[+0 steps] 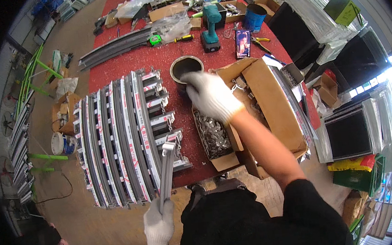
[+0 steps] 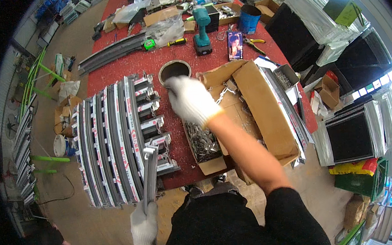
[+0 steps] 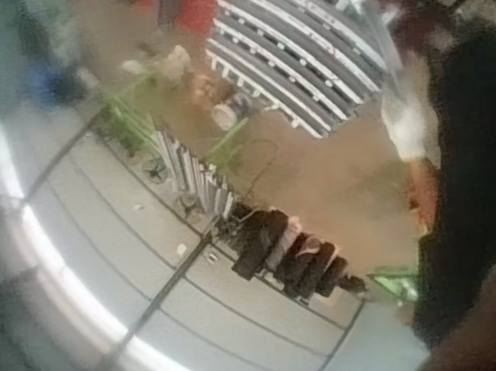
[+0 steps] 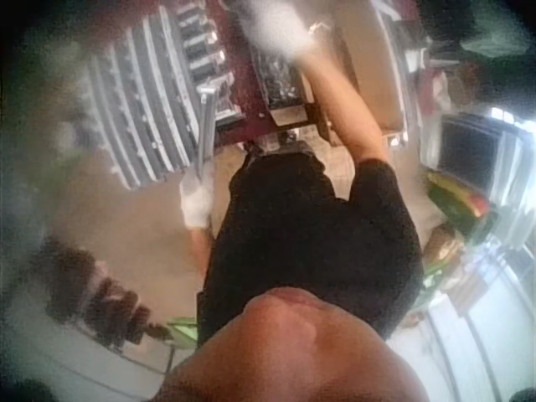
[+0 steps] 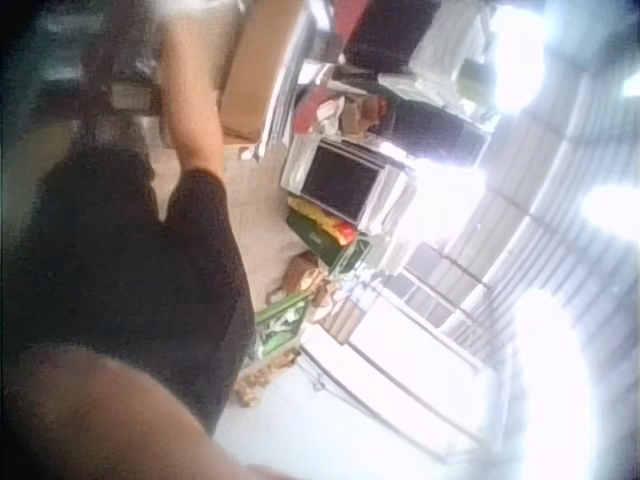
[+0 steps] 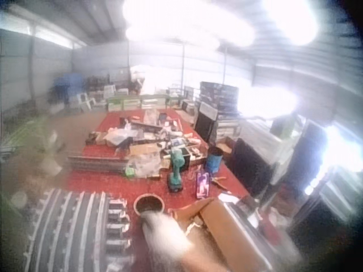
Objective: The person repeatedly picks up long metal frame pieces and attaches small metal brackets to them using their hands. They place each assembled piece onto a growing stack on the workbench. The process is repeated for multiple frame pieces throughout the clip.
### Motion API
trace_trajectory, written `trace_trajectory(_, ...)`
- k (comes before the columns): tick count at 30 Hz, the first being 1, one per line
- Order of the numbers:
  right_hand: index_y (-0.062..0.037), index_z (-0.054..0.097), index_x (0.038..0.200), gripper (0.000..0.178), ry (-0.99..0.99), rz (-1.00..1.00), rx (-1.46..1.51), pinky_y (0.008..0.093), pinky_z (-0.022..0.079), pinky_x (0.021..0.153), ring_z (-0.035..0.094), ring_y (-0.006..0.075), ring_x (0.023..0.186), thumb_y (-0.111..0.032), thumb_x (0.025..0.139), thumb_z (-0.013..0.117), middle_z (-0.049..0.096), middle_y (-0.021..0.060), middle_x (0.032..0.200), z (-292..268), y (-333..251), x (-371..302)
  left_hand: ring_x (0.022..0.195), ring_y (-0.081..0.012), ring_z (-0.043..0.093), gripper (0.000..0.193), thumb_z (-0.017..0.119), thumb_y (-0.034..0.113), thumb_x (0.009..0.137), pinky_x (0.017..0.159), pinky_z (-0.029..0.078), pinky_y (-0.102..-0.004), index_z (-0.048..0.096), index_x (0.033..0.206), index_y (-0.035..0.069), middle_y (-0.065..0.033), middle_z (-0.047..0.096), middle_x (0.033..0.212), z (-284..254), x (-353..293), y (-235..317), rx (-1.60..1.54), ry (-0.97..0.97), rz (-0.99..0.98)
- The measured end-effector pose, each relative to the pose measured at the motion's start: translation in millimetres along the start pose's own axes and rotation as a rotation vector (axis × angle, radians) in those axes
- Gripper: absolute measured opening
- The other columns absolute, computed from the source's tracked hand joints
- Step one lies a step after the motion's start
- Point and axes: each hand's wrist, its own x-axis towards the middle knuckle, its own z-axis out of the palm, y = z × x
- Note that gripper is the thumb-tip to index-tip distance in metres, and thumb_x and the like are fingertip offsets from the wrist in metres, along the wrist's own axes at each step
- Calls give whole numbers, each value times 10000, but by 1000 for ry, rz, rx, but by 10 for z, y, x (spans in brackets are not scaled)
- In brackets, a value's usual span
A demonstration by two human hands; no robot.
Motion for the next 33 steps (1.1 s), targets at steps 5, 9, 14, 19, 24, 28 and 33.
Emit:
trace_trajectory(5,-79,885,1026,266,-588,3,-515,488,640,910,819,423,1065,-265,922,725,826,239,1126,704,890,1393,929,-408,781,410,625,332,1091,844,579,-472,754,1256,-20,-274,774,1000,35,-82,-150,-58,91,-20)
trace_trajectory(9,-156,843,1315,364,-1256,285,-539,398,594,1040,777,224,1247,-319,1034,679,789,116,1420,1425,1401,1789,1270,-443,691,622,611,418,1124,1127,514,-489,550,1564,-17,-288,672,1430,-29,-168,-334,189,144,-78)
trace_trajectory(14,-153,847,1302,364,-1297,351,-534,404,596,1036,781,232,1239,-320,1023,682,793,123,1405,1756,1660,1561,1081,-533,737,570,533,457,1183,974,590,-575,649,1519,11,-324,750,1329,81,-264,-691,61,407,70)
trace_trajectory(19,-150,852,1289,365,-1333,382,-535,410,599,1032,784,240,1230,-321,1013,685,796,130,1391,1749,1638,1532,914,-522,726,531,509,479,1193,843,565,-604,757,1257,13,-325,760,1120,179,-219,-983,417,302,-71)
trace_trajectory(24,-147,856,1275,366,-1349,402,-524,416,602,1029,788,249,1222,-323,1002,688,800,137,1377,1743,1638,1569,943,-502,732,567,507,508,1191,850,565,-597,751,1221,-3,-329,757,1130,111,-116,-725,148,201,-255)
trace_trajectory(28,-144,859,1265,366,-1364,399,-532,421,604,1026,790,255,1215,-324,994,691,804,142,1365,1761,1632,1551,1193,-466,721,610,493,527,1191,1037,556,-535,699,1438,8,-321,738,1336,107,-131,-372,231,265,-297)
trace_trajectory(33,-141,864,1251,367,-1373,394,-542,427,606,1022,794,263,1207,-325,983,694,808,149,1351,1771,1612,1558,1429,-440,634,660,501,503,1195,1223,471,-486,572,1631,13,-305,651,1551,123,-137,-300,285,168,-336)
